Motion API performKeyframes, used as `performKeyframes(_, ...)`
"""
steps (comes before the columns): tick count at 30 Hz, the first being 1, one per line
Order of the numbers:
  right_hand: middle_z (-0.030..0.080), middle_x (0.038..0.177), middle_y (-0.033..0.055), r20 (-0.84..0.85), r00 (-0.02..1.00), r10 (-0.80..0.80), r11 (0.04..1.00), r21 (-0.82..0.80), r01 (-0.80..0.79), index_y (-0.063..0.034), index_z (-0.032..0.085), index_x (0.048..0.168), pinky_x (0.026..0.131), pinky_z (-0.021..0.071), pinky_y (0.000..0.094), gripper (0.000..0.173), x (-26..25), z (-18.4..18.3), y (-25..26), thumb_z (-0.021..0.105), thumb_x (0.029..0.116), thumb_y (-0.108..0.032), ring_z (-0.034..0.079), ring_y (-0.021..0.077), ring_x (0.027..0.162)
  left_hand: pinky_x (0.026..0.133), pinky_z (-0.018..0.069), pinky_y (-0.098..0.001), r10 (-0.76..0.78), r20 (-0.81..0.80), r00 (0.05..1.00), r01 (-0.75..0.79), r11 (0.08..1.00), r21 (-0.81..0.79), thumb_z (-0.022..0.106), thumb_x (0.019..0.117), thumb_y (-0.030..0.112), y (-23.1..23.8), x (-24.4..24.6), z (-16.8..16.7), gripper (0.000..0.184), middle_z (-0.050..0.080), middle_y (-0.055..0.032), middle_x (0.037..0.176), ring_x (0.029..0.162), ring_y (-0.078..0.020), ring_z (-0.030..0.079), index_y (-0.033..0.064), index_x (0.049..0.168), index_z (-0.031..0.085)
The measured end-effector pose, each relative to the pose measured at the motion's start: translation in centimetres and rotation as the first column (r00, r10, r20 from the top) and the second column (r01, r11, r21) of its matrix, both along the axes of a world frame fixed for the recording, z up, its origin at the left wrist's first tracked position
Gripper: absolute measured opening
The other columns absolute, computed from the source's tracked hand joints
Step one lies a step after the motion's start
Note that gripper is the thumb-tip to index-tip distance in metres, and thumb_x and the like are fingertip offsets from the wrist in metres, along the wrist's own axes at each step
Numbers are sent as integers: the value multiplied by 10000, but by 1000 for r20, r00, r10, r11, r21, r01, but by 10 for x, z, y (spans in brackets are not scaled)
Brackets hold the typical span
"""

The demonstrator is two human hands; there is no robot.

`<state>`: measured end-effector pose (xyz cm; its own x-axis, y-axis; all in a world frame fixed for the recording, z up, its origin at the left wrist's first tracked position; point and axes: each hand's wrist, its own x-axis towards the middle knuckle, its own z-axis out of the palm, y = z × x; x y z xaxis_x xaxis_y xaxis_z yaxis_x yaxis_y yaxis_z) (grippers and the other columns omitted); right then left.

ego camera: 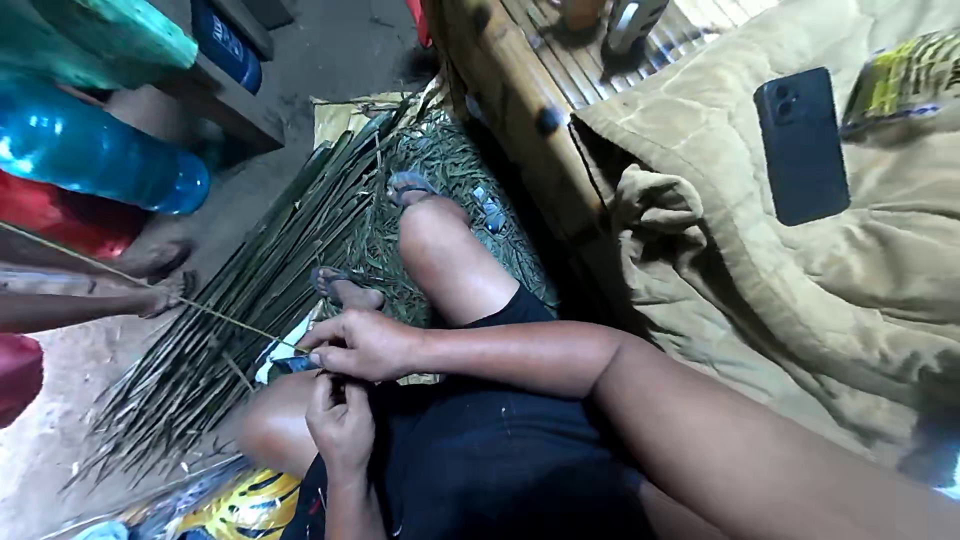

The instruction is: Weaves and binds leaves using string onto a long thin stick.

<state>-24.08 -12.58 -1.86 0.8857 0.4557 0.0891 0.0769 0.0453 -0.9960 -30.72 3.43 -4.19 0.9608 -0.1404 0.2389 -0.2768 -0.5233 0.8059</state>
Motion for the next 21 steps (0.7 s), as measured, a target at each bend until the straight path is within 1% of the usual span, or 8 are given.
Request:
performKeyframes(4,728,1007,176,27,998,-50,998,-42,51,12,694,1232,882,563,468,270,-12,6,1,563,1045,-133,701,262,934,794,581,-195,-45,-9,999,44,996,-82,474,1027,104,15,-11,4,205,678,73,919,843,24,657,-22,1063,632)
performKeyframes(7,728,986,166,87,993,-74,994,-68,80,-14,654,1304,846,580,475,306,-22,17,-3,590,1033,-141,709,262,888,849,591,-279,-59,-87,994,33,960,-277,485,1077,235,28,-21,11,186,692,130,999,923,-29,671,165,1125,651)
performKeyframes(10,729,980,180,238,967,-94,996,27,91,16,617,1365,822,578,459,382,-35,28,-9,597,1001,-95,704,265,842,850,595,-269,-93,-195,976,-38,816,-577,559,1052,328,21,-28,24,165,726,103,1022,945,-50,693,262,1158,666)
performKeyframes(13,718,925,187,215,957,-196,975,142,168,38,583,1396,765,579,450,402,-36,34,-12,575,1005,-56,688,263,774,857,587,-259,-232,-200,952,16,689,-724,592,1034,354,11,-24,33,177,725,68,1047,960,-65,690,251,1112,713)
performKeyframes(14,723,933,194,182,960,-213,972,135,190,33,565,1417,774,582,463,411,-33,31,-13,556,1015,-55,698,276,786,860,579,-254,-274,-189,943,50,679,-732,592,1032,366,8,-20,34,184,720,68,1077,970,-66,683,253,1083,728)
performKeyframes(16,732,937,183,137,974,-181,983,43,177,-12,511,1483,790,585,491,448,-26,21,-14,520,1041,-82,716,297,809,868,565,-254,-283,-174,943,92,726,-681,580,1038,373,2,-12,35,189,706,71,1127,999,-71,667,265,1072,731)
performKeyframes(19,733,892,155,153,987,-51,991,-113,68,-95,420,1564,756,570,527,512,-22,15,-15,510,1064,-161,713,324,794,912,570,-274,-176,-162,971,54,822,-566,544,1064,326,2,-1,35,205,717,61,1086,1008,-74,679,225,1130,709)
performKeyframes(21,725,854,154,171,985,4,995,-102,14,-92,407,1573,703,564,517,529,-17,17,-13,524,1061,-157,703,325,749,881,575,-250,-106,-170,980,1,851,-525,536,1067,315,4,5,39,199,714,70,1059,982,-58,679,214,1120,698)
